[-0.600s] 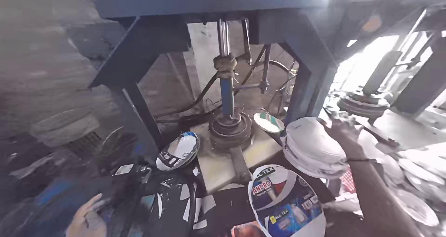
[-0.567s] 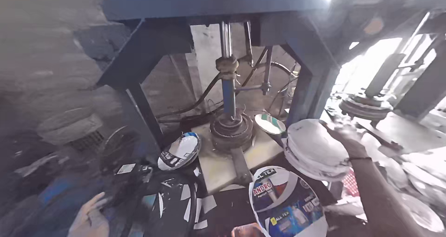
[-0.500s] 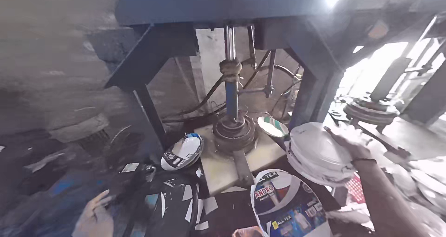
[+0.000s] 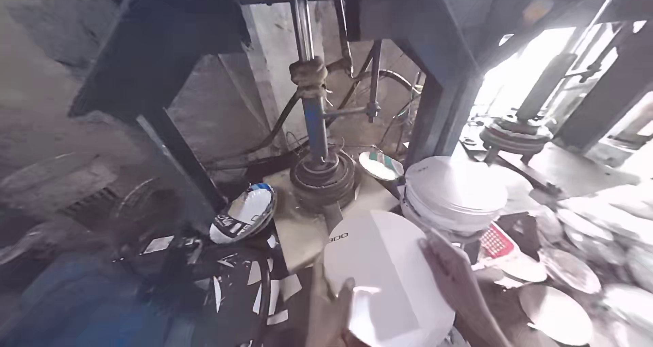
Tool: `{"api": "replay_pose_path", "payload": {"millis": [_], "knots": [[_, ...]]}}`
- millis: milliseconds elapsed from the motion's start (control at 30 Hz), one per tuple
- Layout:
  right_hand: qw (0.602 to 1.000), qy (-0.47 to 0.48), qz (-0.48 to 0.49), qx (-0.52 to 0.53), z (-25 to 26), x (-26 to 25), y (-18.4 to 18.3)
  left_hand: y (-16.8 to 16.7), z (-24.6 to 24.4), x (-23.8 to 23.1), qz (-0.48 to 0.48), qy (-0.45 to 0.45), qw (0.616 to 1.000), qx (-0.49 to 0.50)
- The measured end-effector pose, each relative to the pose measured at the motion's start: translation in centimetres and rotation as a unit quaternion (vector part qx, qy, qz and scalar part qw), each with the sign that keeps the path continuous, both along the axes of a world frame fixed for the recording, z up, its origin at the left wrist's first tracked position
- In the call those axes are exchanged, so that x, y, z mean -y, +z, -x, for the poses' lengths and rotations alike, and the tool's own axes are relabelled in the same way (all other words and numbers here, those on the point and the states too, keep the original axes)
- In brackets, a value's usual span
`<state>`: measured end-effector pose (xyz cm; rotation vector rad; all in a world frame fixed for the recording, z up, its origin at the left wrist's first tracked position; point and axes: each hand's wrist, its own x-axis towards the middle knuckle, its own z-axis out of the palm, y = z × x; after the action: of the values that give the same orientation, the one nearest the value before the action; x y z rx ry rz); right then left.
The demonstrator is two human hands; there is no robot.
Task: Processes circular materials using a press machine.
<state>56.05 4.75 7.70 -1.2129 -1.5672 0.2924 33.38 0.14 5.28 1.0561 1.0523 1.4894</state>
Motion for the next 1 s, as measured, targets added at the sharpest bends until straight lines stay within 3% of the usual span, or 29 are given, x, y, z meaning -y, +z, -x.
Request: {"api": "replay_pose_path", "payload": {"millis": [67, 167, 200, 267, 333, 400, 467, 567, 633, 700, 800, 833, 900, 1000], "knots": [[0.991, -0.087, 0.024, 0.102, -0.2, 1.0, -2.5, -0.6, 0.6, 0.5, 0.034, 0.09, 0.995, -0.007], [0.949, -0.165, 0.158, 0.215, -1.7, 1.7, -6.0, -1.7, 5.2, 1.7, 0.024, 0.175, 0.983, -0.05], [0.943, -0.179, 0.169, 0.224, -1.9, 1.6, -7.3, -1.9, 6.7, 2.3, 0.028, 0.193, 0.979, -0.057], [0.947, -0.224, 0.096, 0.212, -1.8, 0.7, -7.6, -2.2, 8.7, 3.3, 0.008, 0.226, 0.971, -0.076], [0.952, -0.256, 0.019, 0.169, -1.6, 0.1, -6.6, -2.8, 10.5, 4.5, -0.038, 0.201, 0.972, -0.114], [0.963, -0.235, 0.013, 0.13, -1.9, -0.2, -5.8, -3.6, 11.4, 5.6, -0.067, 0.19, 0.972, -0.12], [0.959, -0.216, 0.073, 0.169, -1.4, -0.1, -5.3, -4.3, 11.8, 6.3, -0.053, 0.163, 0.979, -0.107], [0.922, -0.228, 0.189, 0.249, -1.1, -0.2, -6.8, -4.8, 11.6, 6.9, -0.037, 0.135, 0.984, -0.107], [0.932, -0.255, 0.137, 0.22, -1.5, -0.7, -7.2, -4.7, 11.6, 6.9, -0.041, 0.14, 0.981, -0.125], [0.964, -0.241, 0.017, 0.115, -1.8, -0.3, -6.4, -4.1, 11.8, 7.1, -0.035, 0.134, 0.98, -0.143], [0.977, -0.102, 0.017, -0.185, -1.9, 1.5, -3.4, -3.2, 11.2, 7.0, -0.021, 0.05, 0.995, -0.089], [0.975, -0.042, 0.033, -0.214, -1.3, 2.4, -2.8, -3.0, 10.6, 6.9, -0.012, 0.013, 0.998, -0.068], [0.99, 0.035, 0.047, -0.128, 1.0, 3.8, -2.8, -2.8, 8.5, 6.3, 0.002, -0.044, 0.999, -0.032], [0.995, -0.057, 0.025, 0.077, 3.3, 4.0, -4.1, -3.8, 5.9, 5.4, 0.022, 0.027, 0.999, -0.028]]}}
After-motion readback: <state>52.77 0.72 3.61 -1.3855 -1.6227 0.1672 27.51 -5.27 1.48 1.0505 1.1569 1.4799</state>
